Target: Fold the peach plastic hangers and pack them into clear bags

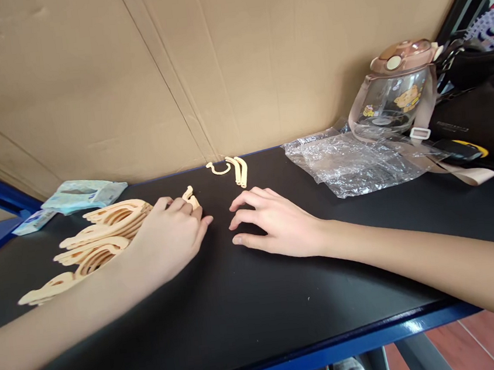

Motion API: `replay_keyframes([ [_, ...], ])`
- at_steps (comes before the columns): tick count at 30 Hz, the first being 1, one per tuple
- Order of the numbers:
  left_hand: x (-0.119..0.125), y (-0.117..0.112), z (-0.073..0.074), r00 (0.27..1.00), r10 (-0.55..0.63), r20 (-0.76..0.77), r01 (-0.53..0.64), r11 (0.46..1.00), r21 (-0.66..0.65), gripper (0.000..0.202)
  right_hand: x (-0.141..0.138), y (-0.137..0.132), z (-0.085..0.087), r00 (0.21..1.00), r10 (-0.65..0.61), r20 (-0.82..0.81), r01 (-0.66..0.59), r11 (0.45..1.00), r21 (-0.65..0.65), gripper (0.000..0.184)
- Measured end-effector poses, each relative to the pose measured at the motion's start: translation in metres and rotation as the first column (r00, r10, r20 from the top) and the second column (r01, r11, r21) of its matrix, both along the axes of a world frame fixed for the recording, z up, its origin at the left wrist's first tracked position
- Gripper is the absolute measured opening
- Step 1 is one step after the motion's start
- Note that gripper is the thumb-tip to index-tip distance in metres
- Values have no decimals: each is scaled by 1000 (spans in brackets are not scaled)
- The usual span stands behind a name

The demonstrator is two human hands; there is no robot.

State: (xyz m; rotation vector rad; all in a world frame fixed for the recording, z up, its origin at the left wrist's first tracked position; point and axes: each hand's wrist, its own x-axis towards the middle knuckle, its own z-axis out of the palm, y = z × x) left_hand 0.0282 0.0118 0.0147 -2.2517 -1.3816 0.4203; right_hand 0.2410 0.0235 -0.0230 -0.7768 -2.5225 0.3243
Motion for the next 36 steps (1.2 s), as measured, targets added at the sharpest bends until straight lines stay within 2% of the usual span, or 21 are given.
replay_keyframes([
  [3, 2, -21, -10, 987, -155, 39, 149, 981, 121, 42, 0, 1, 1, 999, -54, -3, 54, 998, 13, 28],
  [6, -1, -34, -19, 941, -318, 117, 286, 930, 230, 37, 0, 2, 1, 996, -94, -2, 94, 995, 31, 27],
  [8, -5, -39, -24, 887, -413, 208, 361, 899, 248, 35, 0, 3, 3, 993, -120, 6, 119, 992, 38, 27],
  [10, -12, -40, -26, 819, -464, 338, 414, 885, 213, 33, 0, 7, 5, 987, -157, 19, 156, 987, 49, 28],
  [13, -22, -36, -29, 727, -409, 551, 427, 898, 103, 28, -1, 19, 10, 970, -236, 57, 232, 971, 60, 33],
  [16, -30, -28, -30, 686, -305, 660, 375, 926, 38, 19, -5, 40, 13, 944, -301, 132, 299, 954, 39, 44],
  [21, -33, -22, -33, 677, -230, 699, 297, 954, 26, 20, -26, 87, 10, 893, -380, 241, 404, 913, -59, 69],
  [26, -32, -23, -33, 703, -194, 684, 246, 969, 21, 17, -47, 118, 3, 902, -333, 274, 365, 928, -78, 71],
  [30, -33, -21, -33, 700, -174, 692, 214, 977, 29, 17, -44, 113, 2, 947, -180, 266, 209, 974, -84, 66],
  [34, -33, -20, -33, 697, -176, 695, 210, 977, 37, 18, -21, 81, 4, 972, -68, 225, 95, 989, -109, 67],
  [36, -32, -21, -33, 699, -176, 693, 205, 978, 41, 18, -7, 60, 4, 969, -65, 238, 98, 987, -131, 67],
])
